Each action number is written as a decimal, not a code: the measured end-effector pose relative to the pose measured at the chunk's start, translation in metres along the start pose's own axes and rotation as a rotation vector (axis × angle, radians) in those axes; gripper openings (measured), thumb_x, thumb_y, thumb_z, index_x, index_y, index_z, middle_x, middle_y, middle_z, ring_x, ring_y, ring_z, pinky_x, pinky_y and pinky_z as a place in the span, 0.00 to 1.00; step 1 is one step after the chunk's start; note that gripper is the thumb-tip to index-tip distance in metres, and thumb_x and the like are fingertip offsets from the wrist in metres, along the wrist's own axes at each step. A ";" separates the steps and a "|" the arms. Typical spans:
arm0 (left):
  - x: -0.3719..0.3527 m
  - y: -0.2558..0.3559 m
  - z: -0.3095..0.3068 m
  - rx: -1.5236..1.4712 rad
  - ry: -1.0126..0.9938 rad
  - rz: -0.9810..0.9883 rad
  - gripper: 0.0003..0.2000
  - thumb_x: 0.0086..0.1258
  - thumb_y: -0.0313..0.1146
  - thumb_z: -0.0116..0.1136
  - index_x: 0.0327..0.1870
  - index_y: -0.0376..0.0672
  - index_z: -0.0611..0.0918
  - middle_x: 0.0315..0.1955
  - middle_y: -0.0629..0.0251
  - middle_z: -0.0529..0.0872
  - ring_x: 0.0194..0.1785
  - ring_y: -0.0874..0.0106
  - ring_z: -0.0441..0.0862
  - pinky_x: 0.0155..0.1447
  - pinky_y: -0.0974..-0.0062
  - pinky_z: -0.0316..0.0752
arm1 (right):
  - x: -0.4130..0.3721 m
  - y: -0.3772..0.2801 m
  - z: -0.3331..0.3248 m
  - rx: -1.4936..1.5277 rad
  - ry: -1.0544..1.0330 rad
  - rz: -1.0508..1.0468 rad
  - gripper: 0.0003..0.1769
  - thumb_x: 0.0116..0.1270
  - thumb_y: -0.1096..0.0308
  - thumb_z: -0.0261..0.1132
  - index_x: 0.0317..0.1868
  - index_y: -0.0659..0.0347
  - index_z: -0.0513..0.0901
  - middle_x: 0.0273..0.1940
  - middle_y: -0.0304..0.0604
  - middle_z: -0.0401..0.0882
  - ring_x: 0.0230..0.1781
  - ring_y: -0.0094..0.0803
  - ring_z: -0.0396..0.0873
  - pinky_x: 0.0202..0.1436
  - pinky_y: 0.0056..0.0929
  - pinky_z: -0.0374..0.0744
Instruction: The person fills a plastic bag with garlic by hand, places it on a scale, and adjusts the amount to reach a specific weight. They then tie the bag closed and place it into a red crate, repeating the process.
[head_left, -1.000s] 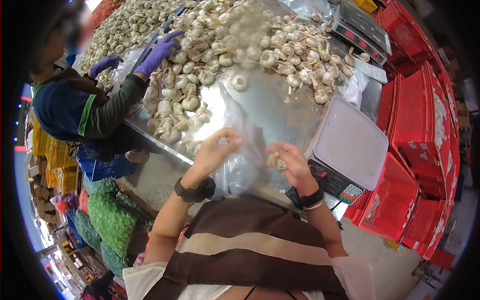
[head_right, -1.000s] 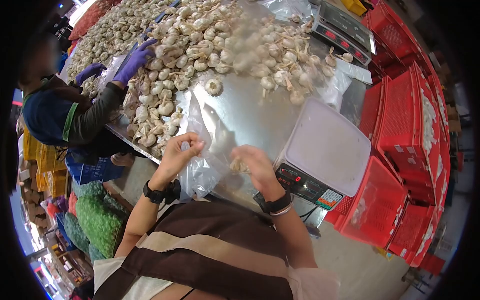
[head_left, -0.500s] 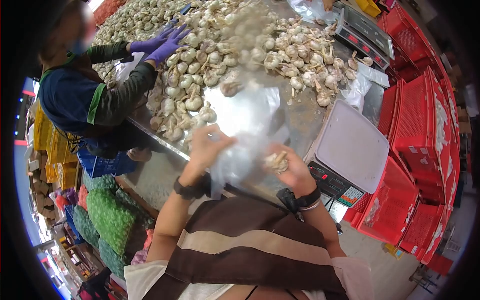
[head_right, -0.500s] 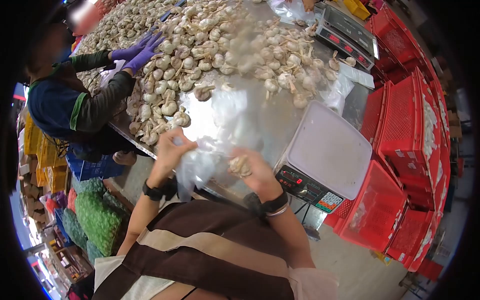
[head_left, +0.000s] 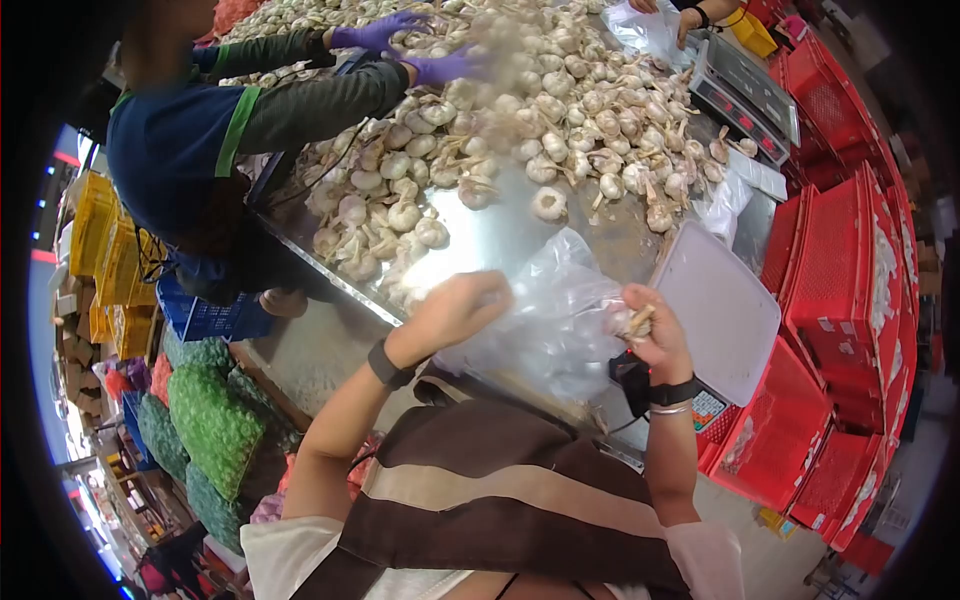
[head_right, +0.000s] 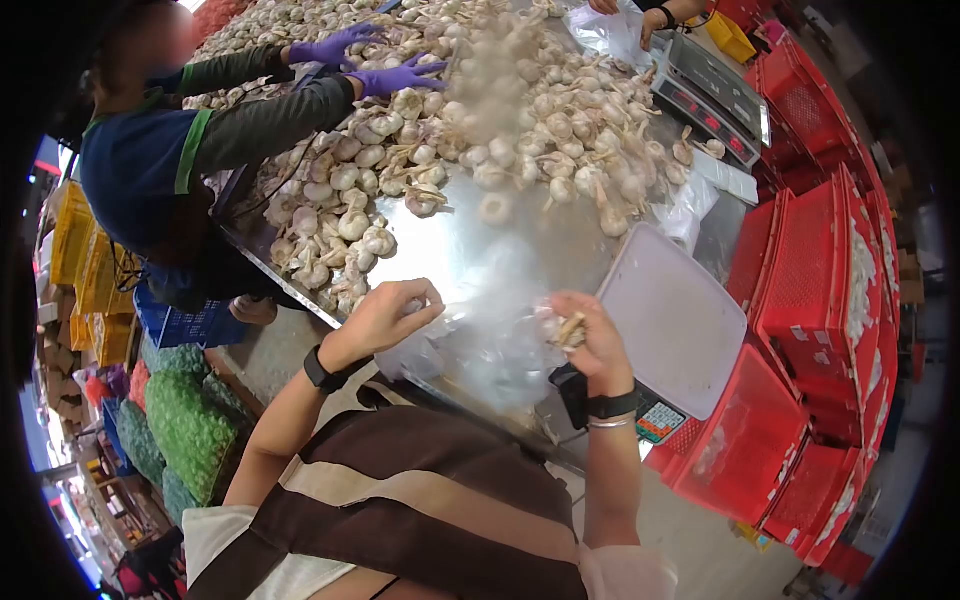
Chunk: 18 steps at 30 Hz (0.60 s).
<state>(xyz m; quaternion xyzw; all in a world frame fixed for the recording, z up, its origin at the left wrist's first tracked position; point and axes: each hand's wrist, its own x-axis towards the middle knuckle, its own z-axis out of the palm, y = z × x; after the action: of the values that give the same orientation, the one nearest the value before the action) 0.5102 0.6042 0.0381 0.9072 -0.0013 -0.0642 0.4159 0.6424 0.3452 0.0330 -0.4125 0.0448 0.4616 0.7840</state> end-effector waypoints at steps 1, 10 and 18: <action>0.004 0.011 0.003 0.000 0.004 -0.001 0.24 0.53 0.36 0.64 0.52 0.46 0.72 0.38 0.63 0.81 0.29 0.66 0.79 0.36 0.71 0.74 | -0.001 -0.007 0.002 -0.003 -0.003 0.001 0.06 0.59 0.72 0.58 0.34 0.68 0.77 0.29 0.43 0.78 0.27 0.28 0.78 0.29 0.27 0.79; 0.037 0.020 0.018 -0.326 0.068 0.015 0.08 0.65 0.33 0.51 0.41 0.39 0.73 0.24 0.66 0.77 0.24 0.75 0.73 0.31 0.77 0.69 | 0.024 -0.024 -0.008 0.018 -0.261 0.147 0.05 0.60 0.69 0.59 0.32 0.61 0.75 0.30 0.45 0.76 0.33 0.33 0.77 0.29 0.34 0.80; 0.025 0.027 0.009 -1.048 0.103 -0.257 0.05 0.68 0.31 0.46 0.36 0.41 0.73 0.20 0.76 0.67 0.21 0.85 0.62 0.26 0.87 0.61 | -0.007 -0.035 0.087 0.058 -0.542 -0.160 0.10 0.63 0.66 0.54 0.34 0.66 0.76 0.30 0.45 0.77 0.21 0.27 0.76 0.24 0.23 0.76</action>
<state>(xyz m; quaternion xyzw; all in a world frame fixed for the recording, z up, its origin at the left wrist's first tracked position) 0.5353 0.5784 0.0499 0.5731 0.1622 -0.0619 0.8009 0.6380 0.3924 0.1142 -0.2537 -0.1861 0.4903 0.8128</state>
